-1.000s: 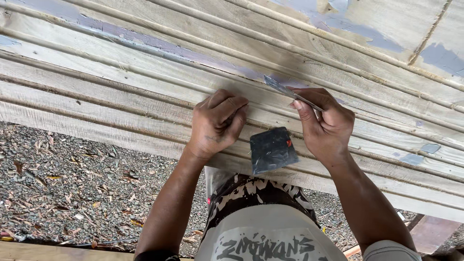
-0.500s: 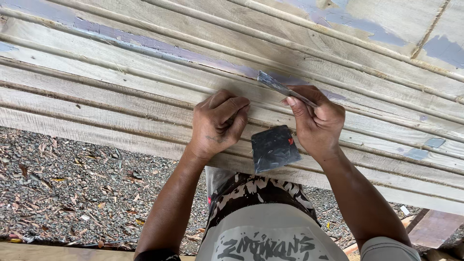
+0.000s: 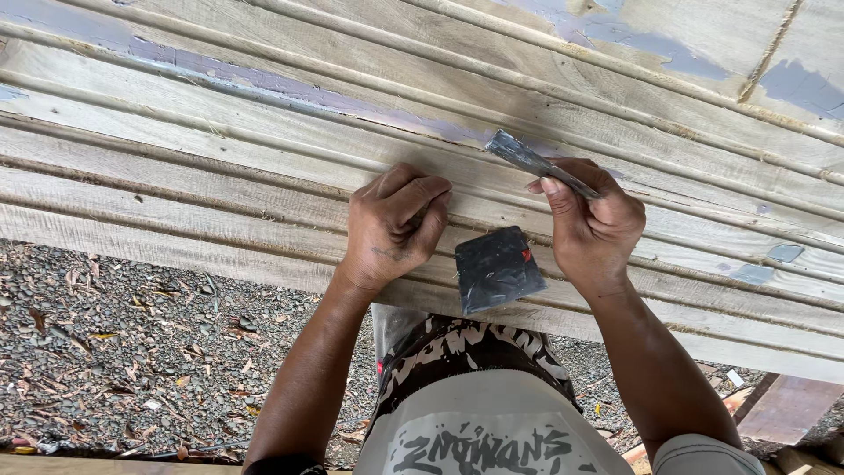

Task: The person uses a putty knife to scoop a gray filler from a small container and applies it into the grooves of a wooden plank. They then use a second putty knife to scrape and smooth the filler along the plank's surface.

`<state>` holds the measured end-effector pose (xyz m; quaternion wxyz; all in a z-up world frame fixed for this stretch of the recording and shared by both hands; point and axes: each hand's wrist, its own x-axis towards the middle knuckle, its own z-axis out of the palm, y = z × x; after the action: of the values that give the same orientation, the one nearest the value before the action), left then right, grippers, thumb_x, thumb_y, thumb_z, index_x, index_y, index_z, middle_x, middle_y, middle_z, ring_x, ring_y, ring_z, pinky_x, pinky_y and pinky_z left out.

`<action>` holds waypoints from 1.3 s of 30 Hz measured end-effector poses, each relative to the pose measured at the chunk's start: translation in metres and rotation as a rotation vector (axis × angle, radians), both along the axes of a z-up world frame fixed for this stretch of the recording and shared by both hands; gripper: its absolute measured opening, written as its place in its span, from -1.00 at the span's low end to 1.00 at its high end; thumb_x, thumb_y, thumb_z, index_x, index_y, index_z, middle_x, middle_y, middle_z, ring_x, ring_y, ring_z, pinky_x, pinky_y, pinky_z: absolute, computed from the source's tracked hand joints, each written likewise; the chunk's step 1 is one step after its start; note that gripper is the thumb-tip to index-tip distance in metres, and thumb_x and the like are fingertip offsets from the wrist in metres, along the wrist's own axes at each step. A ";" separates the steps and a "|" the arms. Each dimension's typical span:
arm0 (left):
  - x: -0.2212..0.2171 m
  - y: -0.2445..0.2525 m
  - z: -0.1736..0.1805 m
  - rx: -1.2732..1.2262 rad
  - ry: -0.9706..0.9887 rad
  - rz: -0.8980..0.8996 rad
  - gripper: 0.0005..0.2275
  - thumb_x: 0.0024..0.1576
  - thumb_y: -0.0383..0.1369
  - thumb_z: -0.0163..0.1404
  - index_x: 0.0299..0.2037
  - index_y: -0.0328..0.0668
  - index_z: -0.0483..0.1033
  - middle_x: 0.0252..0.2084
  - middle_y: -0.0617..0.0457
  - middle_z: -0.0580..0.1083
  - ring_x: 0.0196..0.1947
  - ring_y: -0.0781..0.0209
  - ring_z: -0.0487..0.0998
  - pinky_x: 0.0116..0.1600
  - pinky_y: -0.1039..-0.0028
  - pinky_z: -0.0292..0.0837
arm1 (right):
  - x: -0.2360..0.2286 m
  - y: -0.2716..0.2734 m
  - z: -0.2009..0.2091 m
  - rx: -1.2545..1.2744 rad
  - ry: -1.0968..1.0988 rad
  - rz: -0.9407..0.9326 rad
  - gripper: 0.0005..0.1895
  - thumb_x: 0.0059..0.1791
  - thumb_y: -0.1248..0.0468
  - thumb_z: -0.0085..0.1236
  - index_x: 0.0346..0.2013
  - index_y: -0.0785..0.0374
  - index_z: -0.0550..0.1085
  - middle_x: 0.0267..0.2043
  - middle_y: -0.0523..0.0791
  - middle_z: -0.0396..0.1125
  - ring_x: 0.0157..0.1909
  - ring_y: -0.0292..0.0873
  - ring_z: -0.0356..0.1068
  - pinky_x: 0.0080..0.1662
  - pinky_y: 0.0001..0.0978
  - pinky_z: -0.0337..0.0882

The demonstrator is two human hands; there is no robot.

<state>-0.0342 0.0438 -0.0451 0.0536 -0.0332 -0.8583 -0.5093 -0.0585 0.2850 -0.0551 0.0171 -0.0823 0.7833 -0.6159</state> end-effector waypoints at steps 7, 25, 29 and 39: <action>0.001 0.000 -0.001 0.007 0.001 -0.007 -0.85 0.05 -0.56 0.15 -0.19 -0.24 0.62 -0.29 0.08 0.56 -0.32 0.24 0.64 -0.22 0.44 0.58 | 0.002 -0.001 0.001 -0.013 0.008 0.018 -0.86 0.17 0.52 0.12 0.04 0.49 0.47 0.00 0.04 0.46 -0.01 -0.21 0.52 -0.04 -0.48 0.59; -0.001 -0.001 -0.003 -0.004 0.005 -0.019 -0.86 0.07 -0.55 0.15 -0.19 -0.21 0.62 -0.30 0.10 0.56 -0.33 0.28 0.64 -0.24 0.47 0.59 | -0.005 -0.009 0.000 -0.304 -0.159 -0.073 -0.82 0.21 0.41 0.09 0.09 0.44 0.44 0.01 0.02 0.48 -0.06 -0.18 0.54 -0.12 -0.25 0.68; 0.000 0.003 -0.004 -0.026 -0.058 0.055 -0.87 0.12 -0.56 0.15 -0.15 -0.23 0.61 -0.31 0.09 0.53 -0.41 0.31 0.61 -0.30 0.46 0.56 | 0.001 -0.001 0.007 -0.375 -0.128 -0.105 -0.83 0.22 0.45 0.11 0.11 0.43 0.46 0.00 0.02 0.48 -0.04 -0.13 0.55 -0.14 -0.20 0.68; -0.047 0.009 -0.003 -0.819 0.383 -0.410 -0.81 0.07 -0.53 0.22 -0.12 -0.20 0.60 -0.09 0.09 0.40 -0.31 0.44 0.50 -0.29 0.63 0.57 | 0.053 0.053 0.010 -0.312 -0.076 -0.303 -0.94 0.24 0.44 0.13 -0.03 0.42 0.52 -0.10 -0.02 0.49 -0.14 -0.18 0.53 -0.14 -0.24 0.64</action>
<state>-0.0817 0.0528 -0.0485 0.0917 -0.3126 -0.9384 -0.1151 -0.0052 0.3377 -0.0455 -0.0590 0.0583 0.6807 -0.7278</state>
